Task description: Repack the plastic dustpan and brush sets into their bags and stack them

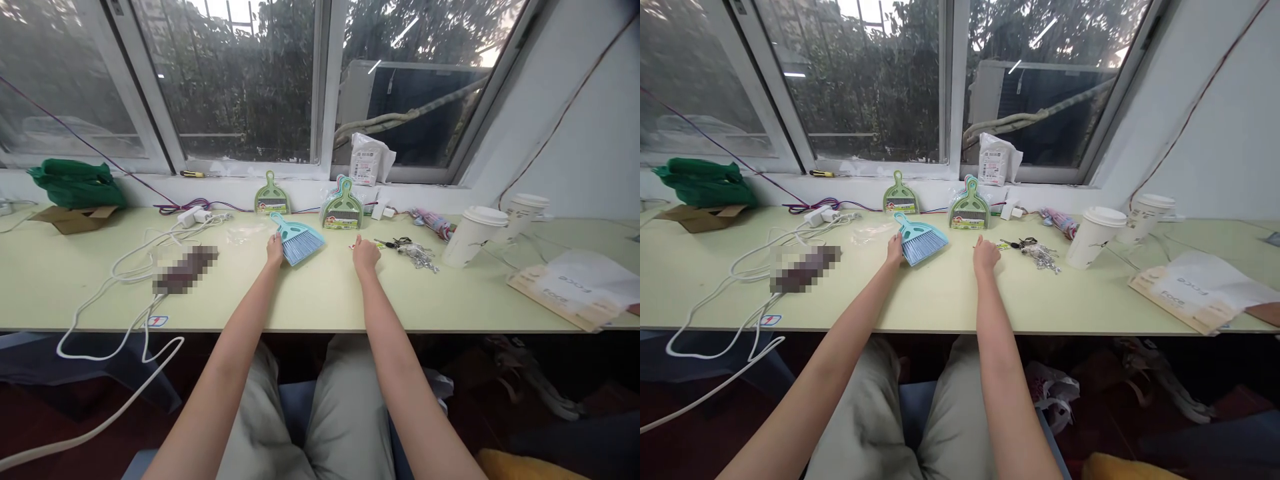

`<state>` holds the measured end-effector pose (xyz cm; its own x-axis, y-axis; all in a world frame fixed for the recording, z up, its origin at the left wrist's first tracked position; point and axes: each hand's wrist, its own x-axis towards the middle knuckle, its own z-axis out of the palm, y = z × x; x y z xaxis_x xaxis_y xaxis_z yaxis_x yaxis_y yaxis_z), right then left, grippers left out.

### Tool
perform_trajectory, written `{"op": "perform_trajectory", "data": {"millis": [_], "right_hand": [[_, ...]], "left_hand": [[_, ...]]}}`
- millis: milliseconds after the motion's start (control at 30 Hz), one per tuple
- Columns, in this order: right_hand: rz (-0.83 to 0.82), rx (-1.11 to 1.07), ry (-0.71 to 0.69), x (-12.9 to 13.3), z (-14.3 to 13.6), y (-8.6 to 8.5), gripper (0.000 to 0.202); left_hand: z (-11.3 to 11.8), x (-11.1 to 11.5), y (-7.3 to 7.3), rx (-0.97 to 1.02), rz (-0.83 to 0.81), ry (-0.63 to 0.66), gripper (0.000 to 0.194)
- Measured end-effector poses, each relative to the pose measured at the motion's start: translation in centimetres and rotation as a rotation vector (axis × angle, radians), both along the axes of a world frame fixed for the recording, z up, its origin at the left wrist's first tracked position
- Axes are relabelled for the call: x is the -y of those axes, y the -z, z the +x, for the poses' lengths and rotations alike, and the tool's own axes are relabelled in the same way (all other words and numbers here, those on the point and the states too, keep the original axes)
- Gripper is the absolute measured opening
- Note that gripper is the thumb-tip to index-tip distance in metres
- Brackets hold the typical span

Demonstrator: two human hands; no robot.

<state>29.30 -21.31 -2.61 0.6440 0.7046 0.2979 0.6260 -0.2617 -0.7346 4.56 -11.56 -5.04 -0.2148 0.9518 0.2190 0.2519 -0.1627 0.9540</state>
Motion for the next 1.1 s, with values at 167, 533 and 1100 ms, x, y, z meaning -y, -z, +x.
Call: {"op": "perform_trajectory", "data": {"millis": [167, 533, 1100], "right_hand": [[0.12, 0.346, -0.321, -0.3, -5.1, -0.7, 0.036], [0.178, 0.179, -0.309, 0.2, -5.8, -2.2, 0.041], [-0.351, 0.623, -0.204, -0.9, -2.8, 1.1, 0.026]], "left_hand": [[2.2, 2.8, -0.9, 0.003, 0.212, 0.249, 0.031], [3.2, 3.8, -1.8, -0.084, 0.246, 0.369, 0.032], [-2.9, 1.7, -0.5, -0.639, -0.001, -0.072, 0.02]]}}
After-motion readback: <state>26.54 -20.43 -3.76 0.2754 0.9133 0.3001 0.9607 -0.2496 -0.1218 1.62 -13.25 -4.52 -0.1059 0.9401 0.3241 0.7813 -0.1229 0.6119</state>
